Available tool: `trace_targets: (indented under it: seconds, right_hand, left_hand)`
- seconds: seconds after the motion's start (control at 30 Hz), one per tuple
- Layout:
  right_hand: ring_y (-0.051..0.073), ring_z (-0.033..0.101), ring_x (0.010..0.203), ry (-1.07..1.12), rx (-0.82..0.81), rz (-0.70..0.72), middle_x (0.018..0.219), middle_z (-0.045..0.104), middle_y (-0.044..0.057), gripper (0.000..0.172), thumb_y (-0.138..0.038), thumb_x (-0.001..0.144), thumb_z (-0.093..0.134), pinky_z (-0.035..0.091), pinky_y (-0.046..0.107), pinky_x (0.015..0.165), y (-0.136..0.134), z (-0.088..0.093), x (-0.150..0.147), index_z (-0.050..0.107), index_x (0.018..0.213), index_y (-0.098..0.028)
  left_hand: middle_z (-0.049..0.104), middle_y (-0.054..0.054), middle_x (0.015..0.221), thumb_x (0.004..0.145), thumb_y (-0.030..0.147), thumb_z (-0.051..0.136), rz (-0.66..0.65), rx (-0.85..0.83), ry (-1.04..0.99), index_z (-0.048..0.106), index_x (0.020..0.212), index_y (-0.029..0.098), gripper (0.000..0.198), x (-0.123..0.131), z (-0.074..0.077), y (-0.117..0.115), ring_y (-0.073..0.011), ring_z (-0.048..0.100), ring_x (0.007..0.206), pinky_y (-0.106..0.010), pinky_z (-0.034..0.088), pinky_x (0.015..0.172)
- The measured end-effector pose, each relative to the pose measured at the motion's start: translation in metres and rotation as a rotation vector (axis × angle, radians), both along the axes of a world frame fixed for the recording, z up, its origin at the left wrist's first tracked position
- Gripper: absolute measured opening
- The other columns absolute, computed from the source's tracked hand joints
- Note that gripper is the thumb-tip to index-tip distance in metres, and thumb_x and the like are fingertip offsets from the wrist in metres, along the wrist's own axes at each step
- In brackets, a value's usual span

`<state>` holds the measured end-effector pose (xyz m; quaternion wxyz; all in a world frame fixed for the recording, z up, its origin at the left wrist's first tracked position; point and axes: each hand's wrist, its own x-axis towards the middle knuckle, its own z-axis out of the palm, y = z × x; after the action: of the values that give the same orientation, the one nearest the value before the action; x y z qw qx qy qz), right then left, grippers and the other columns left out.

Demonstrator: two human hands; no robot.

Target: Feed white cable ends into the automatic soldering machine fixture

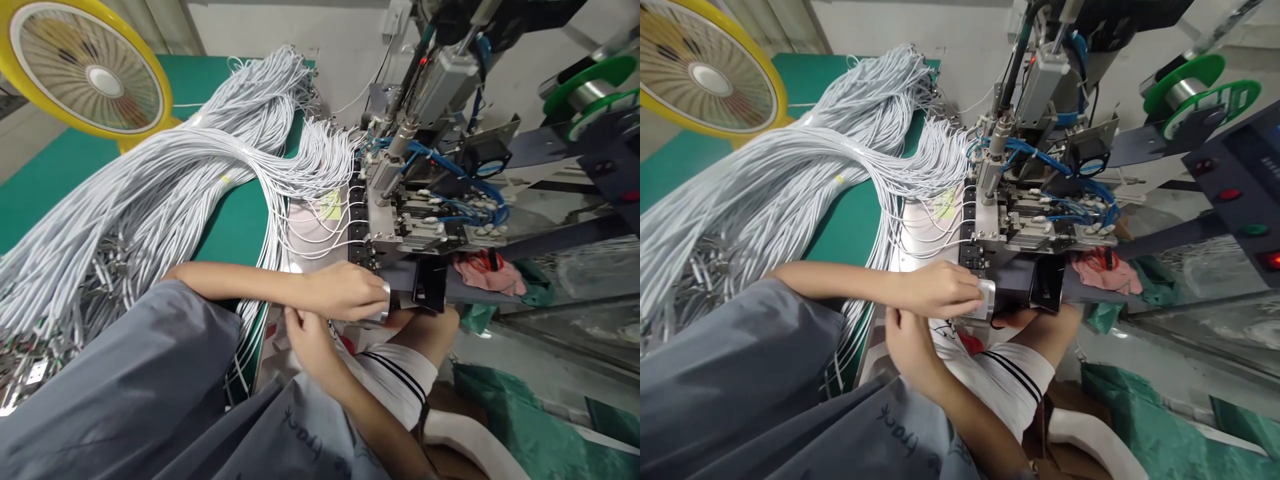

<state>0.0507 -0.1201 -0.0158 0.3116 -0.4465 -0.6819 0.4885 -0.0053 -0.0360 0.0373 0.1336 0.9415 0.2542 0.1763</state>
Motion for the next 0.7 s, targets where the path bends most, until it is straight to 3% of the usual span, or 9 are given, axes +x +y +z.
trace_targets:
  seconds: [0.13,0.23,0.3,0.47,0.57,0.7]
  right_hand:
    - [0.026,0.061,0.094,-0.132,0.143,-0.084,0.085,0.068,0.009,0.021,-0.018,0.078,0.05,0.046,0.035,0.085,0.025,0.013,0.058,0.066,0.091,-0.017]
    - [0.02,0.061,0.067,-0.194,0.082,-0.192,0.065,0.064,0.004,0.014,-0.019,0.076,0.052,0.048,0.029,0.063,0.05,0.022,0.095,0.064,0.074,-0.015]
    - [0.015,0.058,0.058,-0.1,0.025,-0.29,0.061,0.062,0.001,0.009,-0.022,0.074,0.056,0.047,0.026,0.055,0.061,0.028,0.11,0.061,0.069,-0.015]
    - [0.012,0.06,0.064,0.298,-0.035,-0.504,0.072,0.065,0.002,0.017,-0.021,0.066,0.068,0.05,0.025,0.062,0.072,0.029,0.115,0.06,0.08,-0.017]
    - [0.011,0.057,0.062,0.44,-0.031,-0.513,0.077,0.065,0.003,0.018,-0.02,0.066,0.068,0.05,0.026,0.06,0.073,0.023,0.107,0.061,0.082,-0.017]
    - [0.013,0.057,0.07,0.451,0.072,-0.503,0.094,0.061,0.007,0.013,-0.025,0.069,0.067,0.049,0.026,0.056,0.075,0.017,0.098,0.064,0.079,-0.017]
  left_hand:
    - [0.065,-0.007,0.096,0.096,0.03,0.033,-0.034,-0.277,-0.139,0.062,0.104,0.013,0.034,0.0,0.003,0.004,-0.0141,0.059,0.089,-0.023,0.043,0.078]
    - [0.062,-0.012,0.109,0.096,0.033,0.036,0.029,-0.386,-0.169,0.055,0.119,0.01,0.038,-0.001,-0.002,0.012,-0.017,0.058,0.1,-0.026,0.043,0.085]
    - [0.062,-0.012,0.109,0.094,0.035,0.04,0.062,-0.411,-0.182,0.054,0.12,0.01,0.038,-0.001,-0.008,0.018,-0.0179,0.059,0.097,-0.028,0.044,0.082]
    - [0.063,-0.005,0.086,0.09,0.024,0.048,0.085,-0.427,-0.331,0.065,0.098,0.013,0.022,0.001,-0.017,0.028,-0.0128,0.059,0.08,-0.024,0.045,0.073]
    - [0.062,-0.003,0.078,0.09,0.019,0.048,0.105,-0.437,-0.453,0.066,0.084,0.012,0.02,0.002,-0.015,0.026,-0.0105,0.057,0.074,-0.022,0.044,0.07]
    - [0.061,-0.003,0.075,0.089,0.021,0.048,0.158,-0.368,-0.559,0.066,0.083,0.013,0.021,0.002,-0.015,0.024,-0.0105,0.056,0.07,-0.023,0.045,0.066]
